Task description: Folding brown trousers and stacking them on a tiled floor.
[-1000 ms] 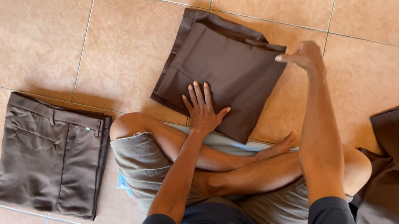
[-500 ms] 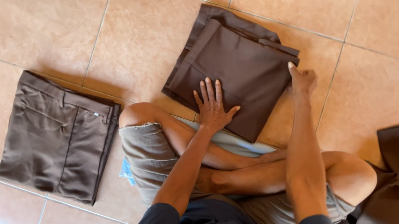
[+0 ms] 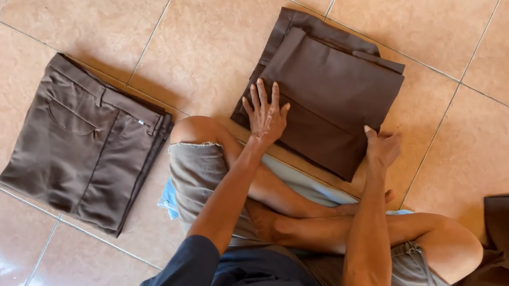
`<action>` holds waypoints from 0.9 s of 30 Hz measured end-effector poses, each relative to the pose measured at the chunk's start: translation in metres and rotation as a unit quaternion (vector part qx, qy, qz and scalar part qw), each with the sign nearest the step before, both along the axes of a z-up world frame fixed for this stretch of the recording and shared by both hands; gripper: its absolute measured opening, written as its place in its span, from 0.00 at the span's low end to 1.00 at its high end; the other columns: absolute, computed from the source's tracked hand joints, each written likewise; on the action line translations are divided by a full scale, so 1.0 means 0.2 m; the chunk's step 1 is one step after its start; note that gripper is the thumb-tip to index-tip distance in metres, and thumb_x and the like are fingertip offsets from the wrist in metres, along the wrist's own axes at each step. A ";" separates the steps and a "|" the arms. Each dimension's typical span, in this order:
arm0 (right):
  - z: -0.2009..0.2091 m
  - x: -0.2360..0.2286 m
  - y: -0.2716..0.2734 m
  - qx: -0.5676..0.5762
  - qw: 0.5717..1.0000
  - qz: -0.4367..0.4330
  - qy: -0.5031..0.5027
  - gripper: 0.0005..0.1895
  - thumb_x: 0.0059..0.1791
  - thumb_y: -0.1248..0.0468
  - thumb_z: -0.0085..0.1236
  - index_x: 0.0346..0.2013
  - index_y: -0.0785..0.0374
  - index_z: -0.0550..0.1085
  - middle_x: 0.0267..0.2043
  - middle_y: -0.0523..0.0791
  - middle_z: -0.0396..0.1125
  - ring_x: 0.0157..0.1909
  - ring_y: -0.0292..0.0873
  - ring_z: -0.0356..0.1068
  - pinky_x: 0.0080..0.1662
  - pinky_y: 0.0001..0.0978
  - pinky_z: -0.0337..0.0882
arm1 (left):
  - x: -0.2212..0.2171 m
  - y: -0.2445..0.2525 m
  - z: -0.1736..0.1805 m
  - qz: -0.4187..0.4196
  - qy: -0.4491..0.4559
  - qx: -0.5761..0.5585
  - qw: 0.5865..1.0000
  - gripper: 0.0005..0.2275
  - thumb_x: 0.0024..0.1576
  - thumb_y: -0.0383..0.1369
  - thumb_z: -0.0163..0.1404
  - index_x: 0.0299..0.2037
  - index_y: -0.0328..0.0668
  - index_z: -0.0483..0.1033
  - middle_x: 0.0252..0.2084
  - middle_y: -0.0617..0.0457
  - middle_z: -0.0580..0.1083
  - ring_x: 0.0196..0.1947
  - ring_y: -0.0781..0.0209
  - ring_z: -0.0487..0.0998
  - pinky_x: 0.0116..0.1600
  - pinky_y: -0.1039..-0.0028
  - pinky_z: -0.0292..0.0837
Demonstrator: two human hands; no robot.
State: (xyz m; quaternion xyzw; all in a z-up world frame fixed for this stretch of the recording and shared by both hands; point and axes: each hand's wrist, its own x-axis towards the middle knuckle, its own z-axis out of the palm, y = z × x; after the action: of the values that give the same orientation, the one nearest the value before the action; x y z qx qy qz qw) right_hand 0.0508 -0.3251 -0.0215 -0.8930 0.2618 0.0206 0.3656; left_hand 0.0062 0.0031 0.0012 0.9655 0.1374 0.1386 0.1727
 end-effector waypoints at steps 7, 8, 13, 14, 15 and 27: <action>0.35 -0.19 0.33 -0.080 0.978 0.146 -0.127 0.20 0.50 0.68 0.65 0.55 0.63 0.69 0.46 0.54 0.68 0.53 0.59 0.68 0.55 0.54 0.67 | 0.32 0.30 -0.53 0.166 0.075 -0.166 0.969 0.41 0.49 0.55 0.61 0.65 0.35 0.58 0.52 0.35 0.72 0.51 0.34 0.77 0.51 0.44 0.73; 0.31 -0.20 0.36 -0.032 0.984 0.110 -0.138 0.16 0.51 0.67 0.63 0.52 0.61 0.70 0.43 0.51 0.65 0.51 0.53 0.67 0.56 0.47 0.66 | 0.37 0.37 -0.63 0.144 0.127 -0.211 0.958 0.51 0.46 0.61 0.61 0.72 0.34 0.52 0.57 0.32 0.72 0.54 0.31 0.76 0.52 0.40 0.70; 0.33 -0.13 0.31 -0.125 0.977 0.170 -0.015 0.21 0.56 0.56 0.56 0.62 0.55 0.65 0.47 0.48 0.66 0.53 0.55 0.70 0.55 0.53 0.70 | 0.42 0.55 -0.35 0.079 0.170 -0.347 0.919 0.39 0.38 0.52 0.71 0.56 0.41 0.70 0.48 0.38 0.78 0.50 0.35 0.80 0.50 0.48 0.75; 0.37 -0.14 0.34 -0.110 0.980 0.166 0.002 0.22 0.57 0.53 0.55 0.62 0.58 0.66 0.49 0.49 0.66 0.55 0.56 0.70 0.55 0.53 0.70 | 0.41 0.57 -0.30 0.064 0.173 -0.385 0.904 0.36 0.38 0.51 0.72 0.57 0.49 0.73 0.47 0.43 0.78 0.50 0.40 0.80 0.50 0.51 0.76; 0.40 -0.13 0.37 -0.111 0.980 0.164 0.003 0.22 0.57 0.53 0.55 0.62 0.58 0.66 0.49 0.49 0.66 0.55 0.56 0.70 0.55 0.53 0.70 | 0.38 0.54 -0.24 0.062 0.174 -0.385 0.904 0.36 0.38 0.51 0.72 0.57 0.49 0.73 0.47 0.43 0.78 0.50 0.40 0.80 0.50 0.51 0.76; 0.33 -0.10 0.38 -0.059 0.981 0.187 -0.003 0.26 0.55 0.52 0.57 0.63 0.59 0.64 0.54 0.52 0.62 0.57 0.55 0.69 0.57 0.49 0.70 | 0.27 0.54 0.06 0.071 0.205 -0.382 0.898 0.32 0.42 0.45 0.70 0.52 0.34 0.73 0.50 0.35 0.76 0.56 0.37 0.77 0.57 0.51 0.74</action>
State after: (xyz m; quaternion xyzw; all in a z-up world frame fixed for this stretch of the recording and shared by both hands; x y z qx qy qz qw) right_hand 0.0312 -0.2483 0.0447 -0.9460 0.0902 0.0708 0.3030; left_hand 0.0603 0.1117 0.0123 0.8200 0.2803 -0.1141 0.4857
